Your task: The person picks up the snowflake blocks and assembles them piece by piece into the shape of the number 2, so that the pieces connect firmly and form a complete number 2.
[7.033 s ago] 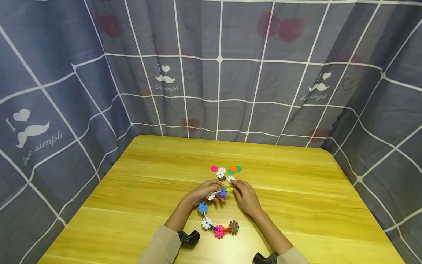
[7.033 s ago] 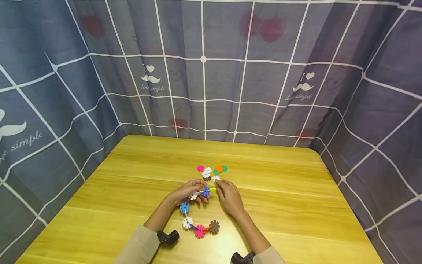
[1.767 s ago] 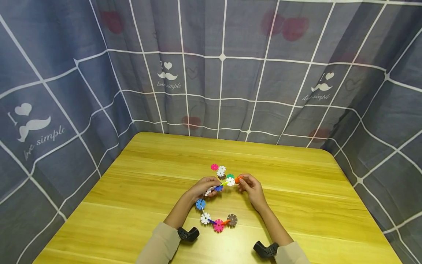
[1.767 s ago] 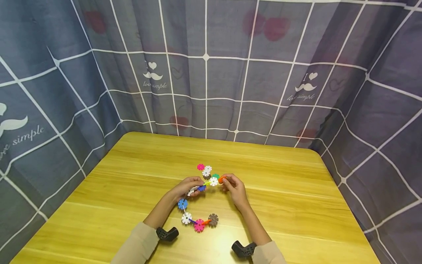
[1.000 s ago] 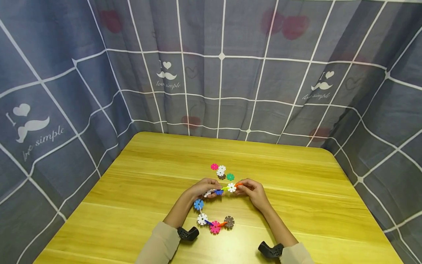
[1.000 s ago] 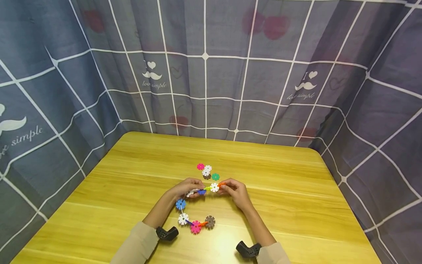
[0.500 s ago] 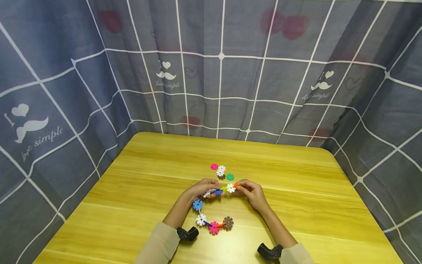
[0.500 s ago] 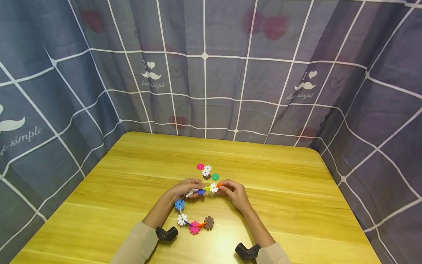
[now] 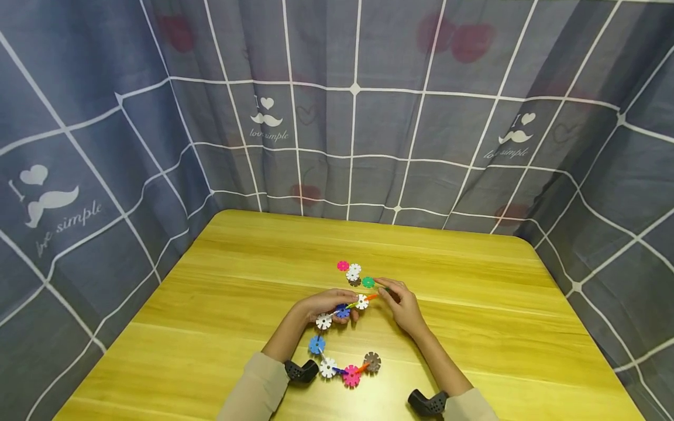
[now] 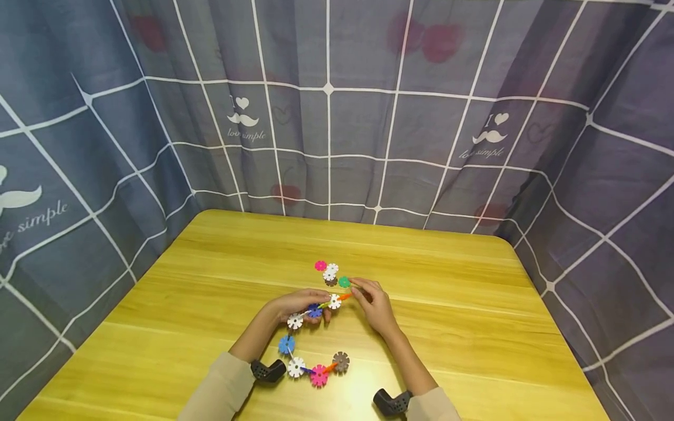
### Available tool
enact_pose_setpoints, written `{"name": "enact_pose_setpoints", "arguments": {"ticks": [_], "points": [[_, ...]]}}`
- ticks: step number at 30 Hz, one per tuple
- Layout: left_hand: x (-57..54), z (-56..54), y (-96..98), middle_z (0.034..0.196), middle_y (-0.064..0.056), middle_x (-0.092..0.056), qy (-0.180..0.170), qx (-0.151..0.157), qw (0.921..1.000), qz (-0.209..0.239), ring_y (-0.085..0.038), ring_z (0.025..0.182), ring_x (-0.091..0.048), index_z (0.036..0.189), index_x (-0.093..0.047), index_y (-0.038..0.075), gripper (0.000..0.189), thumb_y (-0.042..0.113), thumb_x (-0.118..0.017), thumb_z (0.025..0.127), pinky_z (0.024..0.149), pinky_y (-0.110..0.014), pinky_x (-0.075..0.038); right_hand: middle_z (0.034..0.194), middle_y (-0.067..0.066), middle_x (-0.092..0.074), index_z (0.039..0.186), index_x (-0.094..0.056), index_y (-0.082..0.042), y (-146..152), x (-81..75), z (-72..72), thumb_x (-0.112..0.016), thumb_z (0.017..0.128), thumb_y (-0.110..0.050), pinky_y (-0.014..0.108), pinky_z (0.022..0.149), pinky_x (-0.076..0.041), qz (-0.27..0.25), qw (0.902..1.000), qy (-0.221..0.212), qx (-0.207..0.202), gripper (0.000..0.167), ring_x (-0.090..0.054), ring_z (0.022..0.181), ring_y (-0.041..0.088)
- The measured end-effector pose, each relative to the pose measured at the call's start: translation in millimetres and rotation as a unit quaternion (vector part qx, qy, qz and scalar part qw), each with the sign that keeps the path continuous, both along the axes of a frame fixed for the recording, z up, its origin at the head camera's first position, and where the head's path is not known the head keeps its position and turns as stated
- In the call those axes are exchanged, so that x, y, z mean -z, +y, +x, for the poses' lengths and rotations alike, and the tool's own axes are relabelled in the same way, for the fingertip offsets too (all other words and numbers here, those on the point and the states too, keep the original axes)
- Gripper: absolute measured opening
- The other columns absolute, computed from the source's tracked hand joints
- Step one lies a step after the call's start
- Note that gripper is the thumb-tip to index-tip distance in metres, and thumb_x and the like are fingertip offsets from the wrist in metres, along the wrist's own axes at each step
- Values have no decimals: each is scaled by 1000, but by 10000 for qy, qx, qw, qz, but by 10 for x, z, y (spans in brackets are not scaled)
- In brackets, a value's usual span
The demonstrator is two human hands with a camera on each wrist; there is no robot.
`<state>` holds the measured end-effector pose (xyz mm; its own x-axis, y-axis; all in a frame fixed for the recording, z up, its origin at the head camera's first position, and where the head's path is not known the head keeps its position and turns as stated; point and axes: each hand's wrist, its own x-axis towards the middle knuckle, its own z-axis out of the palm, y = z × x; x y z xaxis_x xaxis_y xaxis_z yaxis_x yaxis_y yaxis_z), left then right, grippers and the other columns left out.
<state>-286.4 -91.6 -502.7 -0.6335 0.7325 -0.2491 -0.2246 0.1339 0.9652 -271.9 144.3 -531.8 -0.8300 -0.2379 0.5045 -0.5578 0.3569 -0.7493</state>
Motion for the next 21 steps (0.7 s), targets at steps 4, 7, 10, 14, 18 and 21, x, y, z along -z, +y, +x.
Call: {"name": "enact_pose_setpoints", "arguments": {"ticks": [4,7,10,14,18,21], "points": [[5,-4,0,82,-9,-65,23,-12,10000,13,-9,51,-47,115,-56,2,37,33,-47,97,46,-18,-39,116,11,-59,118,-62,-7,47,-21,-20,-66,85,-9,45,88,-41,532,9894,536,1243,33,-48,103,26],[6,-4,-3,81,-9,-63,23,30,10000,88,-9,49,-44,114,-56,1,36,31,-45,98,45,-19,-35,115,18,-58,118,-61,0,119,-30,-16,-69,81,-5,47,85,-37,905,9718,763,2039,38,-46,100,33],[-2,1,-4,79,-9,-63,74,35,9999,119,-9,48,-43,111,-56,2,33,30,-45,98,44,-18,-35,117,23,-56,117,-59,5,197,-28,-17,-68,83,-7,48,85,-35,1389,9574,627,2454,38,-45,103,37],[-14,9,-4,77,-8,-63,93,-9,9999,105,-9,49,-44,108,-56,4,30,30,-45,98,43,-18,-35,115,25,-55,113,-60,8,255,-42,-8,-65,85,-6,46,84,-40,1451,9606,286,2353,31,-45,102,37],[-13,16,-4,76,-8,-63,97,-62,9999,52,-13,58,-51,108,-57,4,30,29,-44,98,46,-17,-40,114,27,-54,113,-60,9,260,-60,8,-65,86,-7,45,82,-40,1160,9564,135,2678,32,-43,99,37],[-11,16,-2,76,-9,-63,125,-103,9999,-14,-16,65,-55,112,-57,4,31,29,-45,98,49,-18,-43,117,28,-52,112,-60,10,257,-60,18,-63,88,-11,46,81,-36,1355,9443,68,2999,32,-41,100,38]]}}
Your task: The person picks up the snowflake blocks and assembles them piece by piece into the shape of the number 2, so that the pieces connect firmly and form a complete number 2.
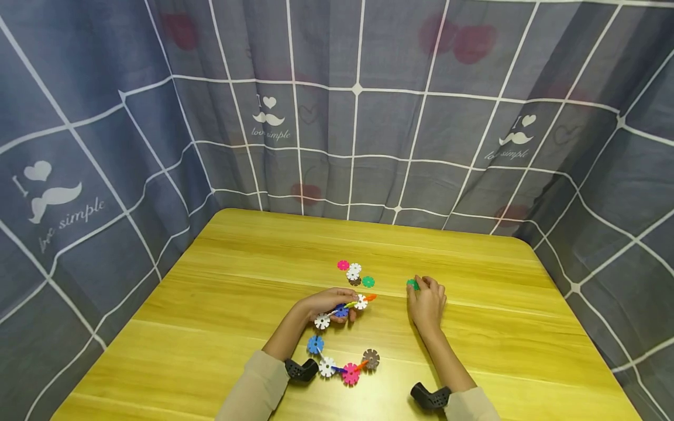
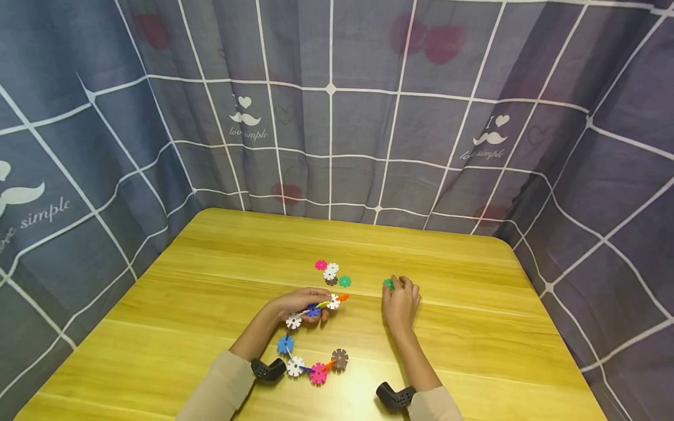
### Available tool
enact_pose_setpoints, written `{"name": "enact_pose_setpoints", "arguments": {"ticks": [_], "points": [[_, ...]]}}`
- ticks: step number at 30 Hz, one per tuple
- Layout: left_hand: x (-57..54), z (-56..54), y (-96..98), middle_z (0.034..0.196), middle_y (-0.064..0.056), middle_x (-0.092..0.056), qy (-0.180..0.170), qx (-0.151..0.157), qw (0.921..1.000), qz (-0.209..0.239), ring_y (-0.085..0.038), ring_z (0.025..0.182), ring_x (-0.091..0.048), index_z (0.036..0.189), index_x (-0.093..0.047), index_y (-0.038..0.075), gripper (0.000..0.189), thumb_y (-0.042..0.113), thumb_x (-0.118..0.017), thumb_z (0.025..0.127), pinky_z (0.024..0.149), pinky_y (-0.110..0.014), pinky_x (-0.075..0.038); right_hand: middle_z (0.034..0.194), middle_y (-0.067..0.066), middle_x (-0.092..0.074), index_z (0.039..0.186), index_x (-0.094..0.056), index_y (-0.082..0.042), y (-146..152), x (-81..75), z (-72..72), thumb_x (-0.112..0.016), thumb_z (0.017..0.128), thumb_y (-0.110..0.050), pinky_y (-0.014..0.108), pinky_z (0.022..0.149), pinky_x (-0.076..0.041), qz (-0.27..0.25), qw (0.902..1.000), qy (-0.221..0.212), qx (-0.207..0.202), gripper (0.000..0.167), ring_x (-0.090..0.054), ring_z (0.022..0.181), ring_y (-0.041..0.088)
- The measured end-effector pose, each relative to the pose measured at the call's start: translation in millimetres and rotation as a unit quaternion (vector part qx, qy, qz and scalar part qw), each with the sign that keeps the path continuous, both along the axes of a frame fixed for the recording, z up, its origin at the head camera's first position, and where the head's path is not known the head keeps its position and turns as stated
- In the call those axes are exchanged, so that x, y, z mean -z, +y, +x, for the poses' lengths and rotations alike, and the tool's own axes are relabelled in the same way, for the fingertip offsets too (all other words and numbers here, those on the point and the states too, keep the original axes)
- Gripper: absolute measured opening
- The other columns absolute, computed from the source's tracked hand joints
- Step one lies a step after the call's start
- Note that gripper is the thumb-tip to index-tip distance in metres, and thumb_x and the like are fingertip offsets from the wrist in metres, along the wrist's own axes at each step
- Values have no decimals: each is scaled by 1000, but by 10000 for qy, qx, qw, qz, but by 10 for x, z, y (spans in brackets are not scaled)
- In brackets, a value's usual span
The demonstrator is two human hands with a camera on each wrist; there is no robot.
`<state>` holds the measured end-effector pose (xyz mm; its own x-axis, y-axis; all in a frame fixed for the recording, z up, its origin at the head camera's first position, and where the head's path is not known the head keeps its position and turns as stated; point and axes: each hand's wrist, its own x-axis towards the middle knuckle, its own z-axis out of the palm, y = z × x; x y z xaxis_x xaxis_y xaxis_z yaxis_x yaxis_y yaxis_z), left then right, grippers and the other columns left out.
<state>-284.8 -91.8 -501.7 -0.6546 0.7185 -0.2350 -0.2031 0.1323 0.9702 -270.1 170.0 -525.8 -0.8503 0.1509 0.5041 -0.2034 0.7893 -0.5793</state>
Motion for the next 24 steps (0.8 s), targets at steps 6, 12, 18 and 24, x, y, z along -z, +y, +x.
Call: {"name": "enact_pose_setpoints", "arguments": {"ticks": [6,12,18,24], "points": [[-2,-2,10,76,-10,-63,-135,88,9998,95,-15,61,-55,110,-57,2,31,28,-44,98,47,-18,-43,108,25,-54,107,-63,8,2,3,6,-65,86,-12,44,80,-37,-16,9996,-212,-188,29,-43,95,35],[4,-8,-3,76,-9,-63,-58,108,9999,57,-13,56,-52,109,-57,4,30,29,-44,99,45,-18,-40,88,10,-63,103,-61,0,-46,31,-21,-71,81,-11,27,68,-49,-1152,9862,-227,-1170,26,-57,77,21],[-6,-9,-20,76,-8,-62,-102,200,9996,163,-8,45,-40,107,-54,5,27,28,-43,98,45,-19,-35,83,20,-66,113,-57,8,-143,7,6,-65,86,-11,33,66,-55,-3590,8818,-1145,-2835,34,-66,69,25],[-16,-8,-17,75,-7,-61,-10,165,9998,149,-7,45,-40,103,-54,5,25,28,-44,98,45,-19,-36,76,21,-66,110,-58,9,-191,-37,35,-66,86,-15,35,57,-55,-4080,8473,-1626,-2987,35,-65,61,23]]}}
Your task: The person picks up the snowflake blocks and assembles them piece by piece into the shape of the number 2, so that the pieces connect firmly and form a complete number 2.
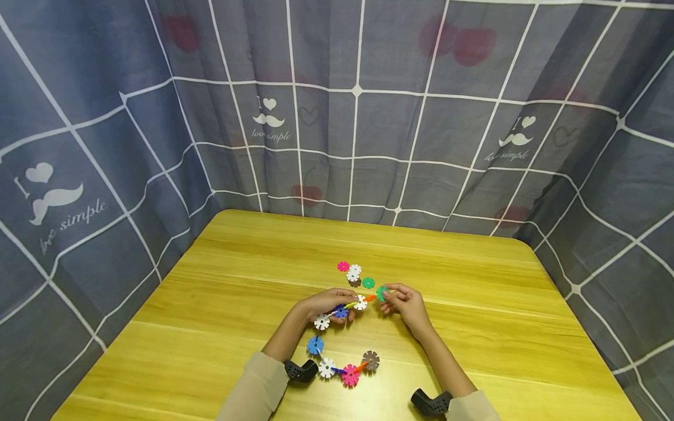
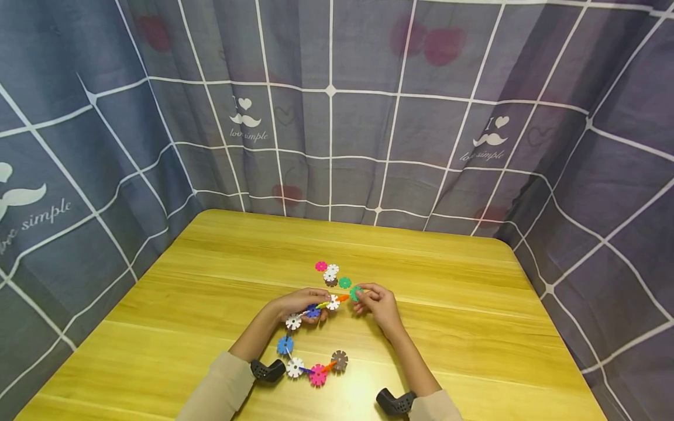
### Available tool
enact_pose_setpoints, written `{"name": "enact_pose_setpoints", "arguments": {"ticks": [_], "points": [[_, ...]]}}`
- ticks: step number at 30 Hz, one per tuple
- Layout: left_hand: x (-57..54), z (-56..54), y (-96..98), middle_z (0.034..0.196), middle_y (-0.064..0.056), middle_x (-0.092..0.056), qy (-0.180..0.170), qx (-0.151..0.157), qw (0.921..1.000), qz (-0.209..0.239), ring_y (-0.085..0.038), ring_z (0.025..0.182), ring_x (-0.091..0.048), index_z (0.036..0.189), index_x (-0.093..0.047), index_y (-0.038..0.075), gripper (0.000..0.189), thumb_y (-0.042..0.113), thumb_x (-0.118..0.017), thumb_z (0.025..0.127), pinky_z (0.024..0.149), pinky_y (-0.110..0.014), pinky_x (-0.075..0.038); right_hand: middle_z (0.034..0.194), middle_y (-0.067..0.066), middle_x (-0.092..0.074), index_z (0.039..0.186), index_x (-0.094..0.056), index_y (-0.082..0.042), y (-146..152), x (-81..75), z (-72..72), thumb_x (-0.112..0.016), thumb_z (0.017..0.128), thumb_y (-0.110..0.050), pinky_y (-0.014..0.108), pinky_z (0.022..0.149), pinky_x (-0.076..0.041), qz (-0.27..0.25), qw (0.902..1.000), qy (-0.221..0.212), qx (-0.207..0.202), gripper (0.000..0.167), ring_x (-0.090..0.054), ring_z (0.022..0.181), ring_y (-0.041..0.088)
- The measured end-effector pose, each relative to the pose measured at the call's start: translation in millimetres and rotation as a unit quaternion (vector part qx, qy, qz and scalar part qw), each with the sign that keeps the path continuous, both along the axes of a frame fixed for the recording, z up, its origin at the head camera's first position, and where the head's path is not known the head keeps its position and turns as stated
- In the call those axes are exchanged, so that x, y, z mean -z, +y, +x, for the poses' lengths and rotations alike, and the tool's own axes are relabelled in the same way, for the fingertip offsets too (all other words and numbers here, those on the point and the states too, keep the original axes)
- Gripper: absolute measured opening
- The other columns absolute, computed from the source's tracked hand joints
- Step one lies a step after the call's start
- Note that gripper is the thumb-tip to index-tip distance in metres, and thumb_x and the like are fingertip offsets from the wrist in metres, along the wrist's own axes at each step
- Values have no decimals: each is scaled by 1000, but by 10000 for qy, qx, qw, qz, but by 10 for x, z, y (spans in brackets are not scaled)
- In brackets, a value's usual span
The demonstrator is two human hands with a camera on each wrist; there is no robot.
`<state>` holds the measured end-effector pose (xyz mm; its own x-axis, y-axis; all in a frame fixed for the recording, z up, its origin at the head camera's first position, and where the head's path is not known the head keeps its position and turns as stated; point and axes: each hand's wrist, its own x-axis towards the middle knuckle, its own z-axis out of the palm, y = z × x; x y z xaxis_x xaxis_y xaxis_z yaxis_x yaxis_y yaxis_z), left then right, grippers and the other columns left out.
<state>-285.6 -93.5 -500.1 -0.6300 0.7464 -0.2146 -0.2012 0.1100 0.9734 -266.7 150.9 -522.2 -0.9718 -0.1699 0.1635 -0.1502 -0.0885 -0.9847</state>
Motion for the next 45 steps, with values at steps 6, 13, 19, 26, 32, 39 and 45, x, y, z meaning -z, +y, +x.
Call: {"name": "enact_pose_setpoints", "arguments": {"ticks": [6,13,19,26,32,39,45], "points": [[-8,-9,9,73,-7,-60,5,3,10000,-29,-7,44,-38,102,-55,6,24,28,-46,98,44,-19,-36,78,23,-65,110,-60,8,-8,-34,10,-68,84,-16,30,55,-54,34,9998,-111,-130,37,-63,58,19],[-15,-5,25,72,-6,-57,86,44,10000,-14,-8,45,-38,99,-54,5,24,27,-45,98,44,-19,-36,75,24,-63,110,-60,9,2,-32,7,-68,85,-17,26,52,-52,32,9997,-79,-217,37,-61,56,17],[-17,14,37,71,-5,-56,66,65,9999,-86,-8,48,-42,99,-55,6,22,25,-44,99,46,-19,-38,75,29,-61,110,-59,11,1,-15,16,-65,87,-15,28,52,-52,248,9984,37,-500,35,-60,55,17],[17,11,23,70,-5,-54,119,28,9999,-79,-8,46,-39,98,-56,5,21,20,-41,100,44,-19,-36,77,35,-58,110,-55,17,2,-31,25,-57,90,0,28,52,-53,255,9958,94,-874,26,-60,56,16],[3,17,36,71,-4,-53,294,-21,9995,-134,-8,47,-39,95,-55,7,20,20,-41,100,44,-19,-36,78,37,-57,108,-53,19,-39,-202,125,-55,90,4,29,54,-53,187,9957,124,-898,24,-62,58,17],[-8,17,50,69,-4,-53,215,-21,9998,40,-7,46,-38,96,-54,5,19,17,-39,100,44,-18,-35,79,39,-55,107,-53,19,-62,-253,165,-56,89,5,29,54,-54,177,9971,105,-731,23,-62,59,18],[-1,24,35,70,-4,-52,262,-122,9996,-24,-8,47,-38,97,-53,6,20,18,-39,100,43,-17,-34,76,30,-60,108,-55,15,-74,-47,74,-61,88,-4,28,54,-54,21,9988,11,-483,28,-62,58,18]]}}
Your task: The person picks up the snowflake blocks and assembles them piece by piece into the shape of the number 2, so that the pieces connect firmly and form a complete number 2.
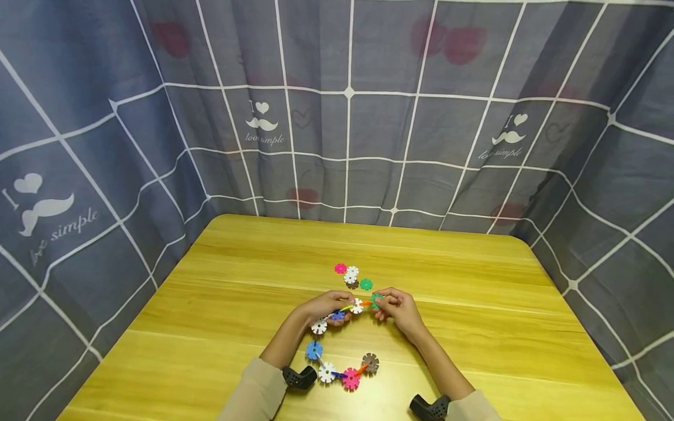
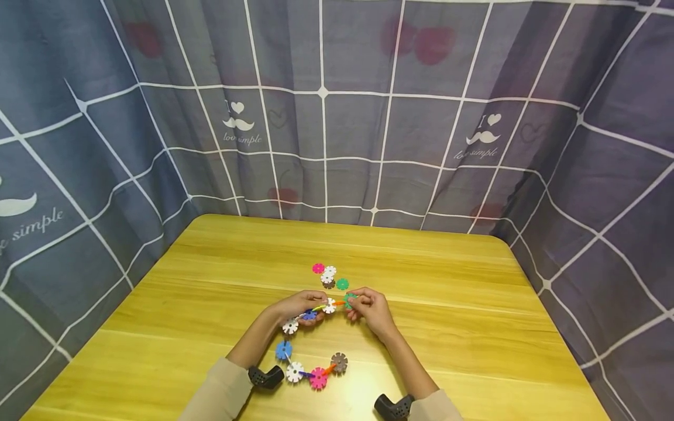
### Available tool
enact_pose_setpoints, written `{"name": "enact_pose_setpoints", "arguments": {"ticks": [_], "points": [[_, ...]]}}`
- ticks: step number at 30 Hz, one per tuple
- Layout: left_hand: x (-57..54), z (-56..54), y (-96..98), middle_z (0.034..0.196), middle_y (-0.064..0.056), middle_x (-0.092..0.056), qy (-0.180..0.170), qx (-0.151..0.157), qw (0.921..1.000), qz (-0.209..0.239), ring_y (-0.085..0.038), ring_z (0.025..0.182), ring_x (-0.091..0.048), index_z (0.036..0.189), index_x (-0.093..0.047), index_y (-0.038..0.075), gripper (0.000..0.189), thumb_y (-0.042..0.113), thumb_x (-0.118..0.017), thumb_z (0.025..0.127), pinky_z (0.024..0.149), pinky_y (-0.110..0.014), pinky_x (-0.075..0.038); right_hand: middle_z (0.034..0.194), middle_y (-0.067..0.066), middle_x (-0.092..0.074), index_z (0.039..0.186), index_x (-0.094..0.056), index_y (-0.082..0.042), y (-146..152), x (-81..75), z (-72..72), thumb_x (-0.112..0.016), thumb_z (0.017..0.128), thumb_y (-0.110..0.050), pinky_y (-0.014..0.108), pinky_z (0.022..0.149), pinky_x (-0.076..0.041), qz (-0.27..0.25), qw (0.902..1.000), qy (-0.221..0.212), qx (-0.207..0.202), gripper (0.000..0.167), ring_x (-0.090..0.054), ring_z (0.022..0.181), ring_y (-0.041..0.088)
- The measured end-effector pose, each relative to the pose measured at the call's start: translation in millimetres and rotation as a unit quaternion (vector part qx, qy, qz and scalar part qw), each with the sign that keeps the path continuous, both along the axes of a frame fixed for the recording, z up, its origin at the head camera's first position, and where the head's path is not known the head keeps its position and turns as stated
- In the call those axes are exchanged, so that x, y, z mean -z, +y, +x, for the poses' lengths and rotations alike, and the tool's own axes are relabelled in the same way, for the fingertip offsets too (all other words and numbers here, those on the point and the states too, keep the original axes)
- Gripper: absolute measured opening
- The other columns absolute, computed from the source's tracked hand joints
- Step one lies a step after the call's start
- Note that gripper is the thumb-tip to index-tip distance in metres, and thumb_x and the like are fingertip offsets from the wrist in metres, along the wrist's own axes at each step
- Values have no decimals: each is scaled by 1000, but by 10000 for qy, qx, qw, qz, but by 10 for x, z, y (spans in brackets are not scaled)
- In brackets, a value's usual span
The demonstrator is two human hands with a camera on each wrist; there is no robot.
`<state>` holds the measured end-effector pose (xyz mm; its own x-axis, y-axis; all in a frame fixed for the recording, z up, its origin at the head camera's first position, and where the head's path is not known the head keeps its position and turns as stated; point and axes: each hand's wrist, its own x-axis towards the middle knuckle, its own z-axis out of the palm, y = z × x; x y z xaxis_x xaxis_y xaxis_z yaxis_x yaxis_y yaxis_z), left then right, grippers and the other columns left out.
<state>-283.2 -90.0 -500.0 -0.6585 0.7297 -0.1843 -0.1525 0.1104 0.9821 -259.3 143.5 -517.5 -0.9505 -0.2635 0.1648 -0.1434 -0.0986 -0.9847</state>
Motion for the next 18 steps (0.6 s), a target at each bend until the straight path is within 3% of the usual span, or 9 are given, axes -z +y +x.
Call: {"name": "enact_pose_setpoints", "arguments": {"ticks": [5,10,18], "points": [[20,-19,22,71,-4,-51,-39,46,9999,103,-8,48,-38,95,-52,6,21,22,-39,100,43,-17,-32,74,16,-66,109,-57,12,17,24,-21,-63,88,-12,25,52,-52,-201,9995,-124,209,32,-62,57,16],[6,-27,29,70,-5,-50,-51,125,9997,194,-8,47,-37,93,-51,5,22,23,-40,100,42,-17,-30,73,17,-65,107,-59,10,34,18,-30,-64,87,-13,24,50,-51,-283,9990,-58,349,31,-61,56,18],[2,-8,15,69,-4,-52,-150,102,9998,109,-8,48,-39,96,-54,6,22,21,-39,100,43,-16,-32,76,25,-63,108,-58,12,26,53,-27,-65,87,-13,25,51,-52,-219,9996,-47,165,33,-61,56,16]]}}
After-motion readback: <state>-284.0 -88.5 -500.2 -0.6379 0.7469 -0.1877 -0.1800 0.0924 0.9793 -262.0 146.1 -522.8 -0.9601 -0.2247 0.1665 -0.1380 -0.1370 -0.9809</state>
